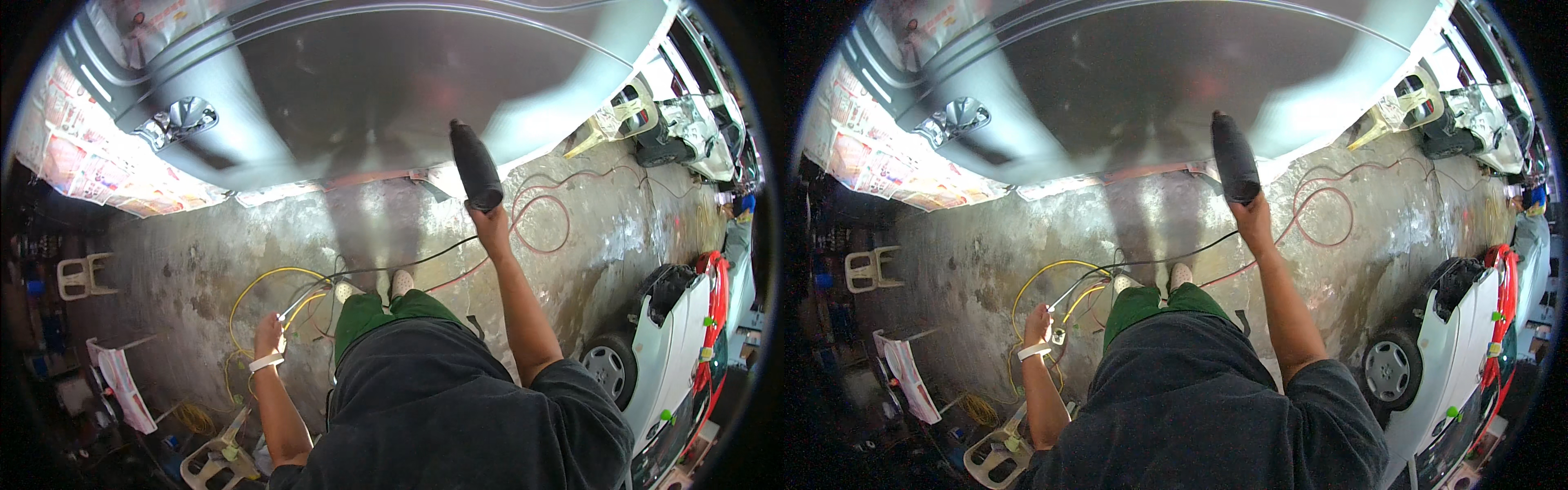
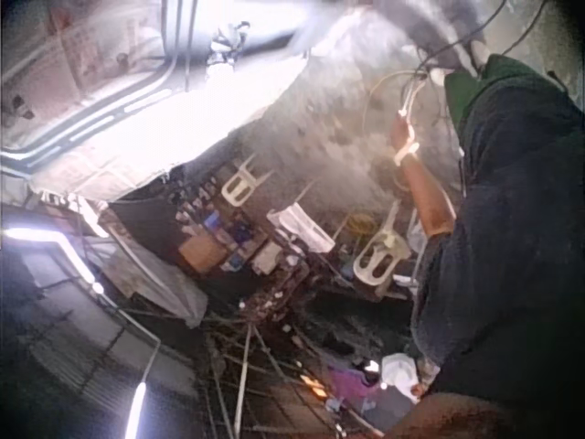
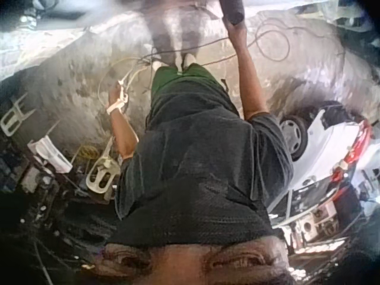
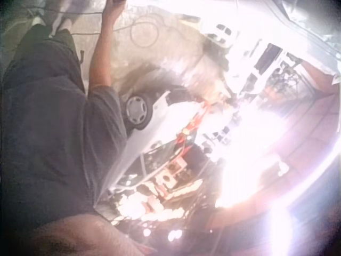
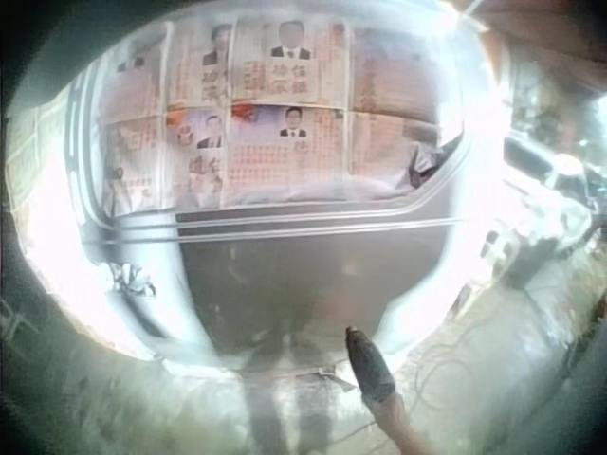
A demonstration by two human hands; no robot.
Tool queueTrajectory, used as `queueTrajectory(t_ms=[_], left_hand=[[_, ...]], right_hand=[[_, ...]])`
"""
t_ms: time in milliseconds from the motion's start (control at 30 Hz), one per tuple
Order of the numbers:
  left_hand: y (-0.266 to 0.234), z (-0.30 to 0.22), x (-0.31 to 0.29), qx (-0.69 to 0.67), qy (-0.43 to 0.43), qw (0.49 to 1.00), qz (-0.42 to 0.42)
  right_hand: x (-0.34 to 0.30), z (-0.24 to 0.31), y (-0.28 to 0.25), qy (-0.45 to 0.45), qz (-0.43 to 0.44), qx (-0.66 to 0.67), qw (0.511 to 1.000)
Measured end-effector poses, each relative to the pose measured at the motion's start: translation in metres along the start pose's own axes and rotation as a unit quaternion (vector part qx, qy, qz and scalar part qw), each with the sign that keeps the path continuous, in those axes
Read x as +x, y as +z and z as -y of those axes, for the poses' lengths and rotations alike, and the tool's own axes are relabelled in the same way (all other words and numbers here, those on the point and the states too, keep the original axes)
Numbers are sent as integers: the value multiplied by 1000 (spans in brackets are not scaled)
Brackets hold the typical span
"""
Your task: The person uses a heat gun to dry a silver car hood covered with newspaper. The person moves the heat gun across the surface of the hood, focusing on different areas to ensure even drying.
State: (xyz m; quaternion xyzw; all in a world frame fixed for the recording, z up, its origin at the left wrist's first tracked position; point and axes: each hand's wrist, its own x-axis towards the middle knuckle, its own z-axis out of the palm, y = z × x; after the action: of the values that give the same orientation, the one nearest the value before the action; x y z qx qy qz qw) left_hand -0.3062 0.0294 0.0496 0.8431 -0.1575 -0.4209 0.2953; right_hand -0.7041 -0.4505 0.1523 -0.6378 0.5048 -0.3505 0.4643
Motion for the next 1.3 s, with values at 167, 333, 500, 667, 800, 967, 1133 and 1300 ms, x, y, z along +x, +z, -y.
queueTrajectory(t_ms=[167, 333, 500, 667, 800, 967, 1133, 1300], left_hand=[[24, -14, -5, -36, 111, 993, -6], [52, -20, 6, -70, 103, 992, 8], [70, -8, 15, 33, 111, 992, 48], [74, 8, 13, 71, 110, 991, 26], [68, -5, -1, 109, 132, 985, 4], [61, -7, -17, 161, 57, 985, -17], [58, 23, -38, 113, -3, 993, -27], [38, 18, -80, 41, -26, 996, -72]], right_hand=[[24, -25, -68, 31, -73, 65, 995], [56, -64, -122, 40, -166, 213, 962], [80, -84, -168, 37, -245, 191, 950], [68, -79, -152, 62, -216, 235, 946], [47, -78, -121, 57, -146, 247, 956], [12, -43, -60, 59, -64, 108, 990], [-15, -16, 3, 17, 19, -107, 994], [-38, 45, 90, -92, 178, -258, 945]])
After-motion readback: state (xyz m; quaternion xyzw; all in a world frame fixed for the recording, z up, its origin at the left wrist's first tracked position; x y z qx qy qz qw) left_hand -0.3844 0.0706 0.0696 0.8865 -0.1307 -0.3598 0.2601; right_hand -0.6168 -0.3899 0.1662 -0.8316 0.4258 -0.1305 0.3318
